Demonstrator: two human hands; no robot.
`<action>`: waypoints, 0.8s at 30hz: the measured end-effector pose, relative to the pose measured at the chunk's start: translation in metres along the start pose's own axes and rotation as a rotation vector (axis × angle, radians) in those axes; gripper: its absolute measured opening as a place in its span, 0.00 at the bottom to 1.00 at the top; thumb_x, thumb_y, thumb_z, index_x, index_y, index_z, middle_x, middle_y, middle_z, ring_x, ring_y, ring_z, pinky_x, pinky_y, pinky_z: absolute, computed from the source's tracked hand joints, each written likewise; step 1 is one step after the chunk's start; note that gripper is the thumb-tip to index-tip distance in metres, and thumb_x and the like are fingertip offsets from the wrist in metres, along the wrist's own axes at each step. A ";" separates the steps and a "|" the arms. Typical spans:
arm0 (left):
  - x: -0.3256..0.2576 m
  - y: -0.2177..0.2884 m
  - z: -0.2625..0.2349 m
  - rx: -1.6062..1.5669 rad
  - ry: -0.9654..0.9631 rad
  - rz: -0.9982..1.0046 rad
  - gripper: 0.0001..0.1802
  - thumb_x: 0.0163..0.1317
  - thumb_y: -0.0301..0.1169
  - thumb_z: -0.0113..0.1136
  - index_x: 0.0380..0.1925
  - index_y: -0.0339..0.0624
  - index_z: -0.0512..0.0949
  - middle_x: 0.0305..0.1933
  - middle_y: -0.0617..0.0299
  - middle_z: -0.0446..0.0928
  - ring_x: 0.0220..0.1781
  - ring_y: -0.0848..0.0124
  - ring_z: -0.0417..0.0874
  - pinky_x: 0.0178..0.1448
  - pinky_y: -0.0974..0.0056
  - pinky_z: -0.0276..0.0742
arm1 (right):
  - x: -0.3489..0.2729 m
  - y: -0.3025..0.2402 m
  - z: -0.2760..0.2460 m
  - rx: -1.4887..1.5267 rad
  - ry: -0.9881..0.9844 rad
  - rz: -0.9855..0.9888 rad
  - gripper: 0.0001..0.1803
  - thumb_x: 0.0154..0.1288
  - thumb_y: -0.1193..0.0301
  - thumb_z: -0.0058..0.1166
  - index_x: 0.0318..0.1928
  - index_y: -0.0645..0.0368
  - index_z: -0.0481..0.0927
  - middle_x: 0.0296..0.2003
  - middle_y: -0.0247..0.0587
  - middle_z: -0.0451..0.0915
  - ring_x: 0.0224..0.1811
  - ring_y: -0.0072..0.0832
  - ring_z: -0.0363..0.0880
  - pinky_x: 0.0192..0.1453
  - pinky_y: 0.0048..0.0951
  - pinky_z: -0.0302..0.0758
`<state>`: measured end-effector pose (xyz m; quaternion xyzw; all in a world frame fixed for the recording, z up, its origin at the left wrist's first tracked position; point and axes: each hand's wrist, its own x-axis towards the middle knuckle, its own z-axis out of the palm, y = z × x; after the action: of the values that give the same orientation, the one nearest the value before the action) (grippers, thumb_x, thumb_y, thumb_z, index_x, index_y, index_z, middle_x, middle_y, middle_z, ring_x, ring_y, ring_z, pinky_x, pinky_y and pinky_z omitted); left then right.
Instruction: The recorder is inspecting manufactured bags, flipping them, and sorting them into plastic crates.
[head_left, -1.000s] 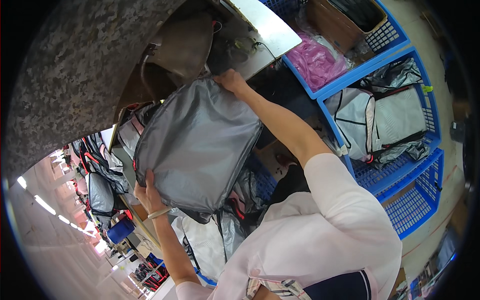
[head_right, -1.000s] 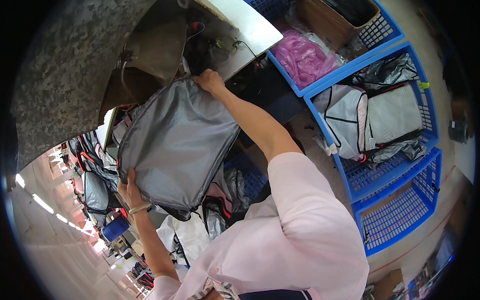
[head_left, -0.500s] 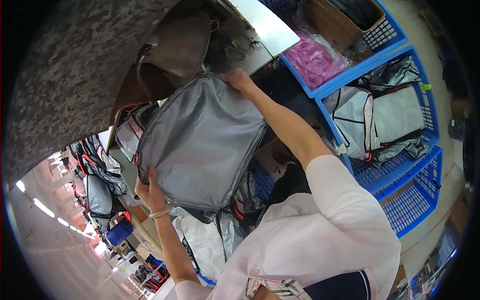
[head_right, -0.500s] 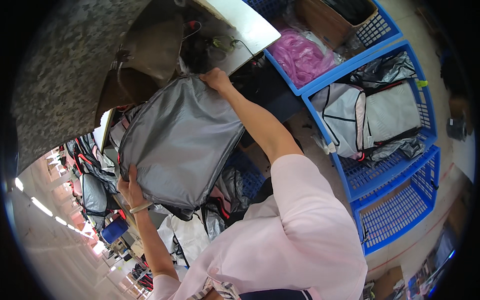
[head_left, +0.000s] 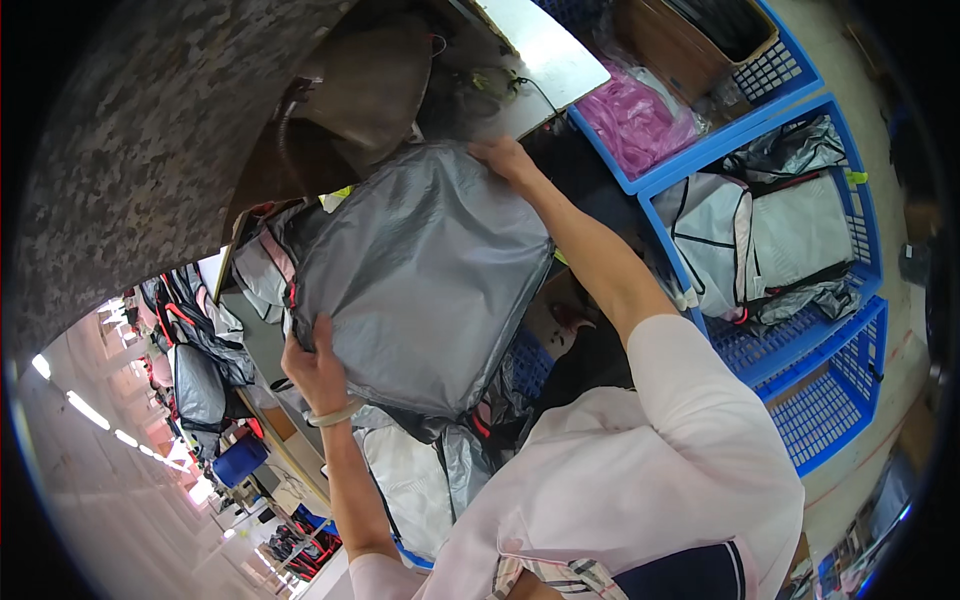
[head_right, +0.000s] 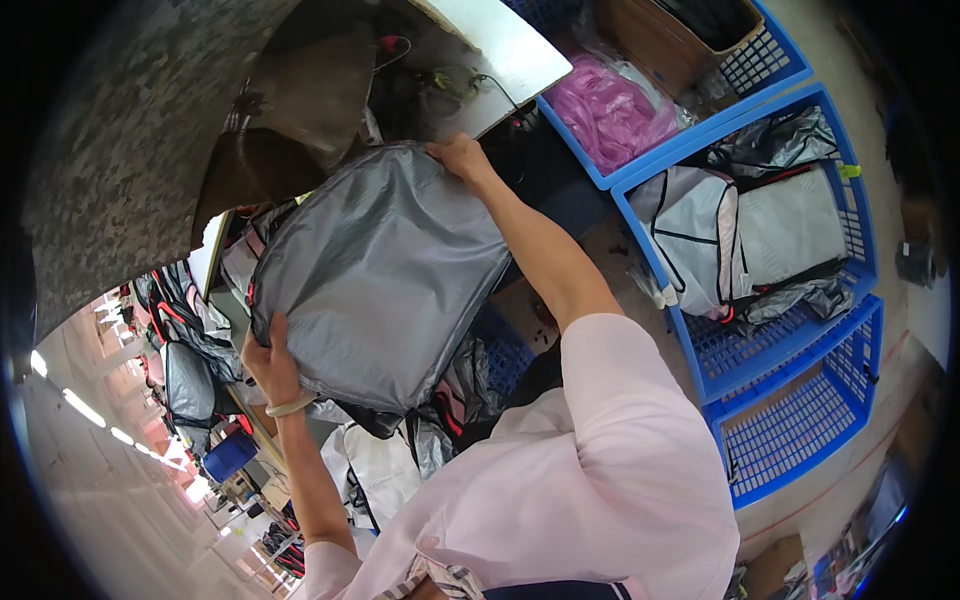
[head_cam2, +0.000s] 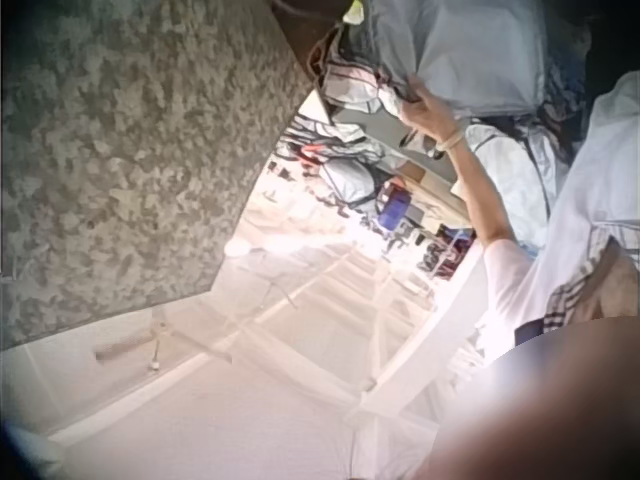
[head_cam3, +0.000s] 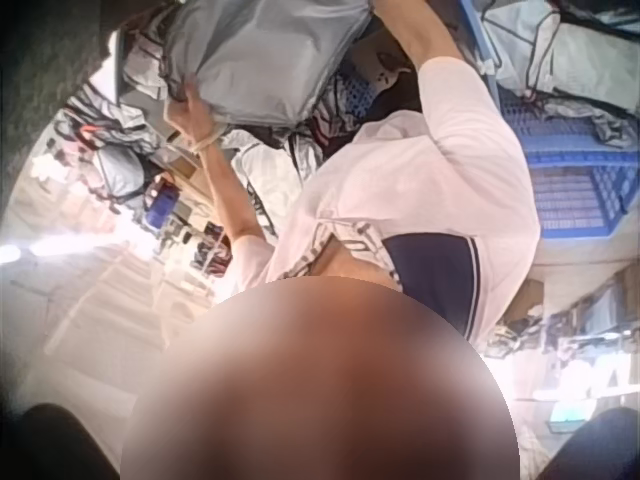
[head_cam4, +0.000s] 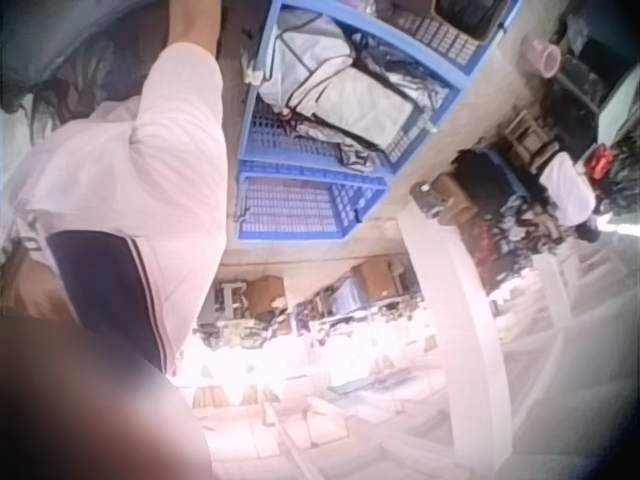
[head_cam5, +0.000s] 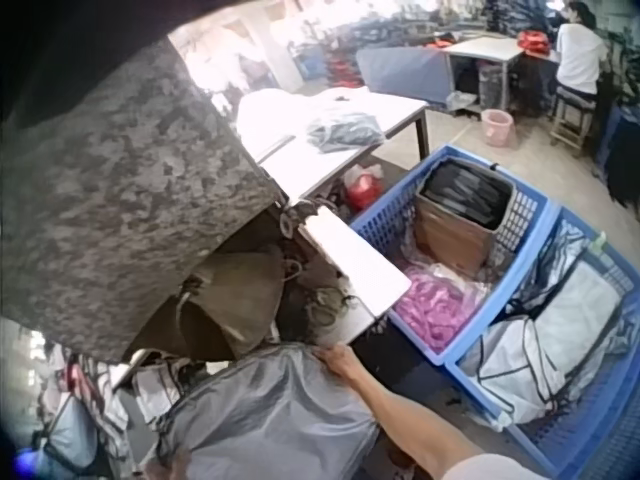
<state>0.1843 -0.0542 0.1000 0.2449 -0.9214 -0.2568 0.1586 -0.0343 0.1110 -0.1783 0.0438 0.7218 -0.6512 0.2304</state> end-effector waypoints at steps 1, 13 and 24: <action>-0.002 -0.001 0.000 0.033 -0.019 -0.020 0.12 0.57 0.30 0.58 0.29 0.28 0.75 0.22 0.71 0.70 0.25 0.82 0.64 0.29 0.74 0.61 | -0.002 0.003 0.000 0.001 0.007 0.011 0.20 0.55 0.57 0.55 0.34 0.64 0.80 0.27 0.55 0.79 0.32 0.40 0.80 0.37 0.34 0.72; -0.044 0.077 -0.266 0.641 0.048 -0.142 0.20 0.57 0.37 0.56 0.47 0.37 0.76 0.47 0.54 0.73 0.50 0.65 0.73 0.56 0.65 0.65 | -0.207 -0.096 0.060 0.658 -0.605 0.323 0.13 0.62 0.65 0.52 0.35 0.65 0.80 0.29 0.38 0.79 0.30 0.25 0.76 0.33 0.28 0.74; 0.083 0.004 -0.043 0.685 -0.661 0.149 0.24 0.48 0.48 0.62 0.33 0.36 0.81 0.24 0.53 0.76 0.26 0.68 0.76 0.35 0.63 0.71 | -0.316 0.046 -0.040 0.529 -0.172 0.718 0.19 0.60 0.64 0.53 0.40 0.71 0.77 0.37 0.51 0.79 0.36 0.39 0.79 0.41 0.40 0.75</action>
<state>0.1317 -0.1129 0.1512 0.1217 -0.9691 0.0093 -0.2144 0.2528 0.2312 -0.0955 0.2943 0.4480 -0.6933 0.4817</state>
